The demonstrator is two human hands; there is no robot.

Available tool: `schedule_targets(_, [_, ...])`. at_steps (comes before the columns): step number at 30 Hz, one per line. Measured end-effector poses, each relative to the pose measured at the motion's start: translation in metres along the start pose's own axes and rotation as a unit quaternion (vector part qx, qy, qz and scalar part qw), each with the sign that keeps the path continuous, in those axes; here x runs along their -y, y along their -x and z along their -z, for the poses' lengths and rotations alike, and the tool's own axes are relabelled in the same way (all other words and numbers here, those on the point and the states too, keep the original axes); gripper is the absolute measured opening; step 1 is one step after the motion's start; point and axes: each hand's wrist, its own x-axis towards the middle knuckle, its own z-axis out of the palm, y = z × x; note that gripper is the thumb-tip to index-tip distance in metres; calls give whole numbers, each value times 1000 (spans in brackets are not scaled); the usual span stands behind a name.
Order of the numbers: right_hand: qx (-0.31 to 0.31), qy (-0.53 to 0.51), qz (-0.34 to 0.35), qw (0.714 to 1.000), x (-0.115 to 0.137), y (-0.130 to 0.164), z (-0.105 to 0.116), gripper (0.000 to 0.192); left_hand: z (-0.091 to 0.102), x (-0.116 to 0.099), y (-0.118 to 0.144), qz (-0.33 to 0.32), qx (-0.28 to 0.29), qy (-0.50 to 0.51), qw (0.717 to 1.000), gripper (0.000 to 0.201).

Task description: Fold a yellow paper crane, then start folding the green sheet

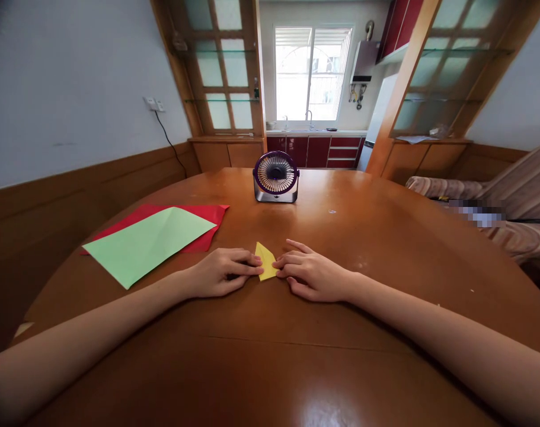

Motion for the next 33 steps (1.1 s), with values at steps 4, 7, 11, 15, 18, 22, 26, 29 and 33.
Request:
schedule_targets(4, [-14, -17, -20, 1000, -1, 1, -2, 28, 1, -1, -2, -1, -2, 8, 1000, 37])
schedule_targets(7, [1, -19, -49, 999, -1, 1, -2, 24, 1, -1, -3, -8, -4, 6, 1000, 36])
schedule_targets(11, [24, 0, -62, 998, 1, 0, -2, 24, 0, -2, -3, -4, -16, 10, 1000, 29])
schedule_targets(15, [30, 23, -62, 997, 3, -1, -2, 26, -1, -3, -4, -19, -26, -13, 999, 25])
schedule_targets(18, [28, 39, -54, 997, 4, -1, -2, 27, -1, -2, -4, -30, -19, -32, 999, 25])
schedule_targets(22, [21, 46, -52, 997, 5, -1, -2, 27, -1, 0, -2, -30, -20, -53, 998, 25])
schedule_targets(26, [22, 17, -62, 998, 5, -1, -2, 26, -3, -2, -3, -34, -42, -70, 996, 23])
schedule_targets(29, [40, 6, -69, 997, 5, -1, -2, 24, -4, -5, -6, -22, -55, -71, 996, 21])
schedule_targets(33, [38, -2, -69, 997, 5, -2, -2, 24, -7, -8, -10, 48, -44, -59, 996, 21])
